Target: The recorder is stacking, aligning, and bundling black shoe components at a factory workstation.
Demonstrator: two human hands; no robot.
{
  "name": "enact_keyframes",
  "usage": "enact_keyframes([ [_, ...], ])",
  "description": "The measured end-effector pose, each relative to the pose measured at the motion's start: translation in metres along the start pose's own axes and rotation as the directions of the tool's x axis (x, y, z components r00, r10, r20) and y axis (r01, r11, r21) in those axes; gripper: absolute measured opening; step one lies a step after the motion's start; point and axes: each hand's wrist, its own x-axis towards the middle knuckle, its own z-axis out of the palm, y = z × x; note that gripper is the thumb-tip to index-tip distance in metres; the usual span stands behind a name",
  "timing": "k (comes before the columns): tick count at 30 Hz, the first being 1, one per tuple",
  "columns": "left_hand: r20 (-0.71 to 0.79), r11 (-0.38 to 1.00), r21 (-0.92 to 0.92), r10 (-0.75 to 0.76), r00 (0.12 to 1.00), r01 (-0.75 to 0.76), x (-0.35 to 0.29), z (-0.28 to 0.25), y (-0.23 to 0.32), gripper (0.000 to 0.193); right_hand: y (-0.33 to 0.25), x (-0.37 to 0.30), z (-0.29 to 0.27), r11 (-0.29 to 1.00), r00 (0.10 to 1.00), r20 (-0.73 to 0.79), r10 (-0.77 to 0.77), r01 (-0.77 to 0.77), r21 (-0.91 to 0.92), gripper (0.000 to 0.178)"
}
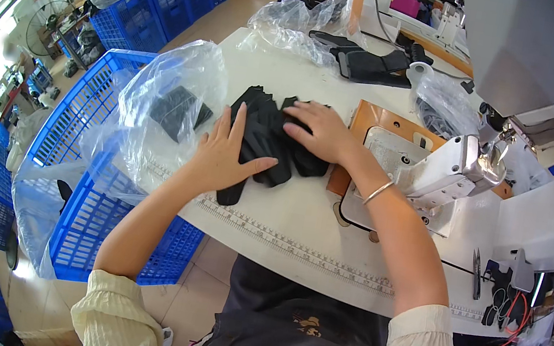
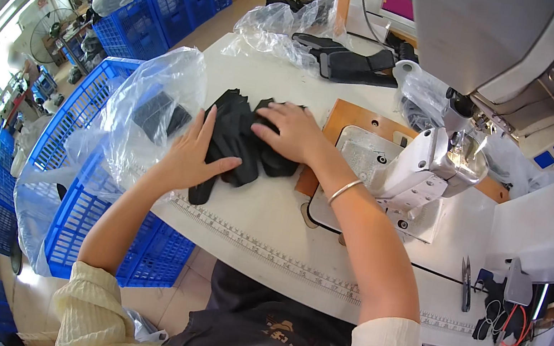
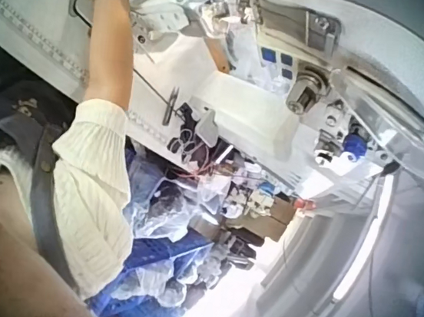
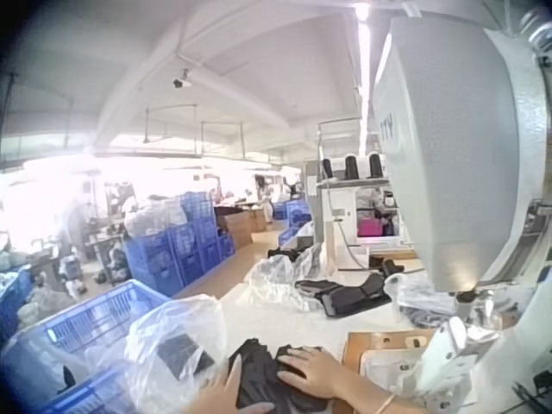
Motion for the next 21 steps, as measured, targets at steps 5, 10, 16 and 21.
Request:
enact_keyframes([
  [5, 0.019, 0.979, -0.142, -0.143, 0.99, 0.144, 0.003, 0.011, -0.003, 0.121, -0.037, -0.029, 0.0, 0.991, 0.975, -0.219, -0.043, 0.015, -0.131, 0.072],
  [10, -0.04, 0.969, -0.136, -0.213, 0.976, 0.206, 0.004, 0.015, 0.004, 0.117, -0.077, -0.057, -0.029, 0.844, 0.858, -0.236, 0.456, -0.501, -0.19, 0.08],
  [16, -0.037, 0.951, -0.26, -0.184, 0.982, 0.169, 0.027, 0.029, 0.012, 0.104, -0.08, -0.02, -0.022, 0.679, 0.817, -0.057, 0.574, -0.514, -0.524, 0.077],
  [21, -0.026, 0.945, -0.282, -0.18, 0.983, 0.165, 0.029, 0.037, 0.02, 0.091, -0.078, -0.034, -0.003, 0.675, 0.826, -0.064, 0.56, -0.5, -0.542, 0.072],
])
